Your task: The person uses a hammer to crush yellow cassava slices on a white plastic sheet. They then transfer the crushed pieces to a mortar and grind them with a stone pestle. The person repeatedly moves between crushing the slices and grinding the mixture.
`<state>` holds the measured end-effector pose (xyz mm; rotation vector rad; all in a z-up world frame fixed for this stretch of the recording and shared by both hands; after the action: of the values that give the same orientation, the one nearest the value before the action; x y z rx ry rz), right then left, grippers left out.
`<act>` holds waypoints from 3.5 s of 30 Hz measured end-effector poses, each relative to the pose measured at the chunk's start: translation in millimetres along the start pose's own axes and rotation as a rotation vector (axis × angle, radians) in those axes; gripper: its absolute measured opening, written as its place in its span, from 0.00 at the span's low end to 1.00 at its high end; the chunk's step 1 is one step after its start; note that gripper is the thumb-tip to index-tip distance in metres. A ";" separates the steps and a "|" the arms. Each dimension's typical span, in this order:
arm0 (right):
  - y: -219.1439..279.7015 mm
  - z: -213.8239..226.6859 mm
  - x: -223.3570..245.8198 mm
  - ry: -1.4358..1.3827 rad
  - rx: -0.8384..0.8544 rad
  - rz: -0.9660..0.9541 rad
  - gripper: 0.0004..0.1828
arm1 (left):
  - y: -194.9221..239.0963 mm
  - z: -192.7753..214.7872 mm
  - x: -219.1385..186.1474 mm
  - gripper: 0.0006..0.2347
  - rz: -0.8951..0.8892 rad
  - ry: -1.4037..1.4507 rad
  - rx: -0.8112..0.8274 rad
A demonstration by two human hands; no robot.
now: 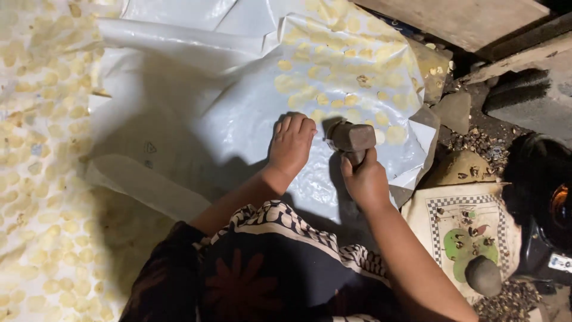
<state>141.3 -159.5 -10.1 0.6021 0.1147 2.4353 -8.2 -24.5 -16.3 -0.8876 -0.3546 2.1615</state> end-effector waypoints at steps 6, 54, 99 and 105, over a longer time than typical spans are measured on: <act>-27.6 43.9 29.7 0.026 0.045 0.043 0.29 | -1.8 3.7 0.0 0.08 -0.047 -0.071 -0.023; -6.4 73.3 69.4 0.032 -0.082 0.022 0.25 | 27.4 30.7 42.1 0.11 -0.095 0.186 -0.023; -10.3 2.8 89.6 0.262 0.150 0.140 0.26 | 25.7 61.8 61.6 0.10 0.028 -0.026 -0.086; -1.2 28.7 95.9 0.302 -0.092 0.147 0.27 | 24.4 65.4 58.8 0.10 0.047 -0.053 -0.077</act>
<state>87.3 -103.6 53.0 0.2049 0.0829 2.6441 -94.5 4.3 -9.8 -0.8902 -0.4496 2.2310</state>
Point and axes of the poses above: each hand's wrist, its own y-axis away from the middle knuckle, its own z-axis out of the back of the hand, x = y × z, the point moved 8 cm from there along -y, towards the middle knuckle, and after that the axes turned 8 degrees about y, right-handed, at the moved point
